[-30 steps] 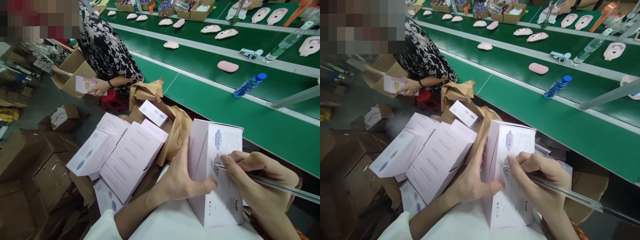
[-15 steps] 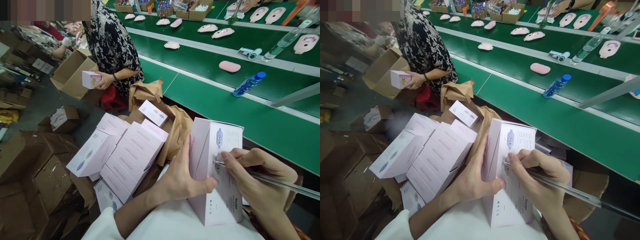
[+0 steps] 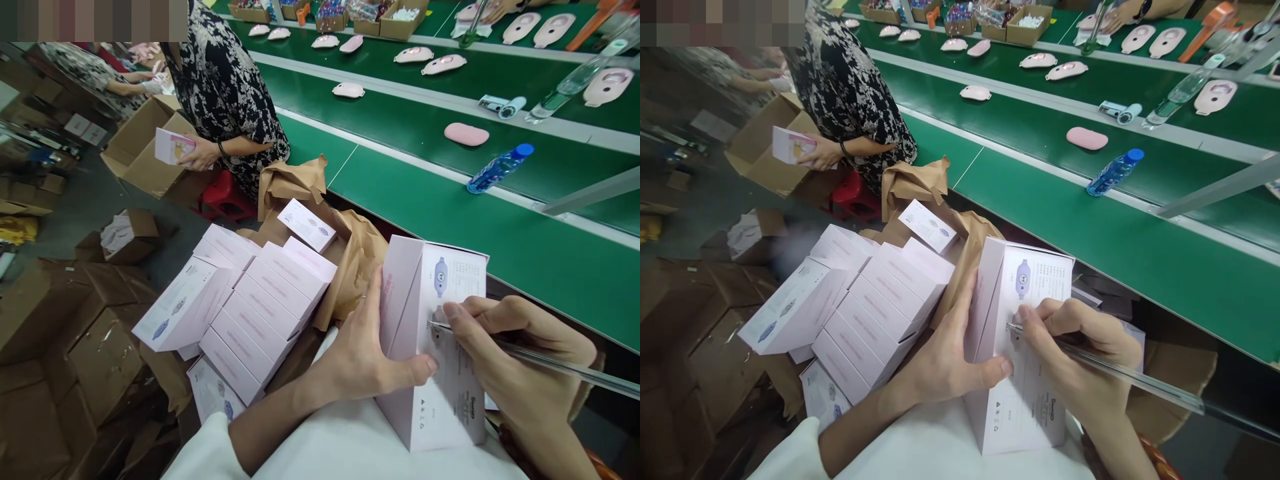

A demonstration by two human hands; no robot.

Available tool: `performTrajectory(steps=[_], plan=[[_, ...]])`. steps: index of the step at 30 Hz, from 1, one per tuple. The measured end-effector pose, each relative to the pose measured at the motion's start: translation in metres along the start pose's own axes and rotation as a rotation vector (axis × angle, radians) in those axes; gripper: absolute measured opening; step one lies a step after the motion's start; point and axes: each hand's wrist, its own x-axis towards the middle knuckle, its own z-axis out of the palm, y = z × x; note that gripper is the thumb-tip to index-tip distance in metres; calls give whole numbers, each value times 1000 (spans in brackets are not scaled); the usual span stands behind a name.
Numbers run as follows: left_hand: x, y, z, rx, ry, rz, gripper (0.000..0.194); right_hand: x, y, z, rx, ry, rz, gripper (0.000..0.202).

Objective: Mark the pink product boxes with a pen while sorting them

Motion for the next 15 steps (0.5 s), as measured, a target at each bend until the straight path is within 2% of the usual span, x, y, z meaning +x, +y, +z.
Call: performTrajectory(steps=[4,11,13,15], plan=[[-4,7,-1,-9,-6,-11,150,1,1,-1,5,5,-4,47],[-5,9,1,-2,2,-17,155,-2,0,-1,-5,6,6,47],[-5,6,0,-43,33,36,154,-5,1,-4,17,113,15,45],[-5,3,0,-114,97,97,151,-6,3,-11,0,310,96,43]])
